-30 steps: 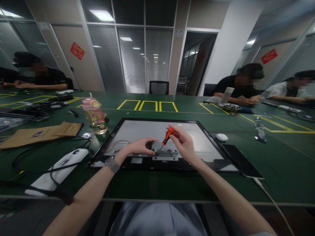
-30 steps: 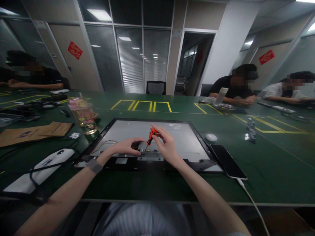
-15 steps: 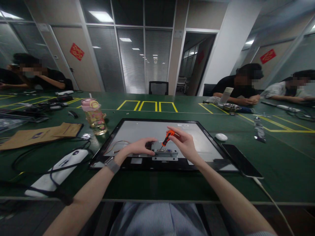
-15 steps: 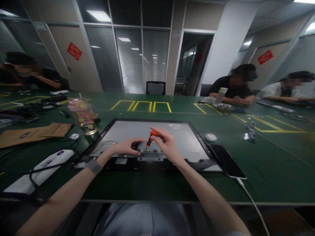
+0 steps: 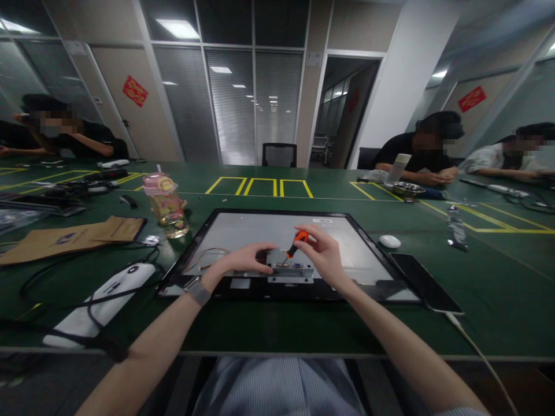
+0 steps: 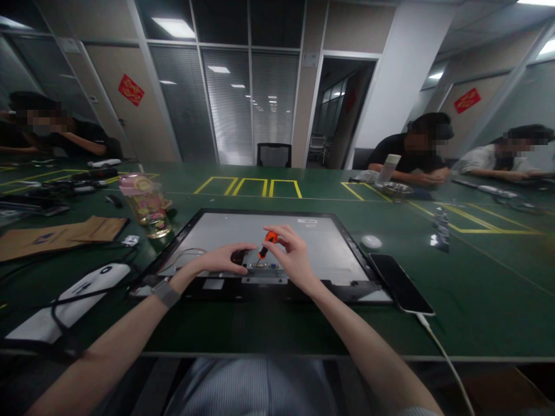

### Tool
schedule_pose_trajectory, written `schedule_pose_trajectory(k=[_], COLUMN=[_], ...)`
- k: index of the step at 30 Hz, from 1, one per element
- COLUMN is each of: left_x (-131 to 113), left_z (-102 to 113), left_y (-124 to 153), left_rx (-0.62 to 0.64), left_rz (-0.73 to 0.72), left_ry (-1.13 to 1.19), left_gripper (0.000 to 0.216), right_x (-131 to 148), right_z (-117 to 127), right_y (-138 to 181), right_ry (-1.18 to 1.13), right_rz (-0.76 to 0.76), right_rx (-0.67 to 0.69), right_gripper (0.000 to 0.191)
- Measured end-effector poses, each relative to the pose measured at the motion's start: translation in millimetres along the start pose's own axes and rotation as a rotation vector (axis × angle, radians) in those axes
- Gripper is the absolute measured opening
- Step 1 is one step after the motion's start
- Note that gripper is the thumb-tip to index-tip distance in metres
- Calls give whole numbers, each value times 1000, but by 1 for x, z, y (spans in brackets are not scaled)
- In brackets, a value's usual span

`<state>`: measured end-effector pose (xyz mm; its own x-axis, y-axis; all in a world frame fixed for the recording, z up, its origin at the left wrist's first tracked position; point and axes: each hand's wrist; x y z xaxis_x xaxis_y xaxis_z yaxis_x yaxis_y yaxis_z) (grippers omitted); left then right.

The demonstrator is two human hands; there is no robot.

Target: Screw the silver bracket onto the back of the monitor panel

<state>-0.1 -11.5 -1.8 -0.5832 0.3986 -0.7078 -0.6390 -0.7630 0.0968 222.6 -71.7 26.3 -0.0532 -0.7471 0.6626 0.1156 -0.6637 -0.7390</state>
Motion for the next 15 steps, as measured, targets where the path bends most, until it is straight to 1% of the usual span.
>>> schedule_pose_trajectory(k=[2,3,7,9,12,15], left_x=[-1,-1,2,3,1,-2], left_z=[0,0,-1,-1,-1,0], left_y=[1,1,0,-1,0,1], left_rx=[4,2,-3,1,-2,-6], left_rz=[14,21,17,4,14,24], left_ry=[-2,-7,-28,-27,-23,-22], left_gripper=[74,75,77,77,77,76], right_x=[-1,0,4,3,-2,-3], right_z=[0,1,4,6,5,3], right_y=[0,-1,-2,-2,-1,-1], right_ry=[21,26,-27,-61,16,96], right_rz=[11,7,-25,-33,-16,14], right_rx=[-30,-25,89,120,65,-7], right_gripper=[26,26,32,36,34,24])
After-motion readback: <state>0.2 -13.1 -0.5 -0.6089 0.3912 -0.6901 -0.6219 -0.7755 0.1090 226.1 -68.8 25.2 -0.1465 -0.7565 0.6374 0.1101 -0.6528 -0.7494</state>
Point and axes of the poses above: each hand's wrist, its own y-axis away from the middle knuckle, its own z-axis out of the back of the hand, x = y × z, and after that the axes turned 6 degrees about z, right-handed
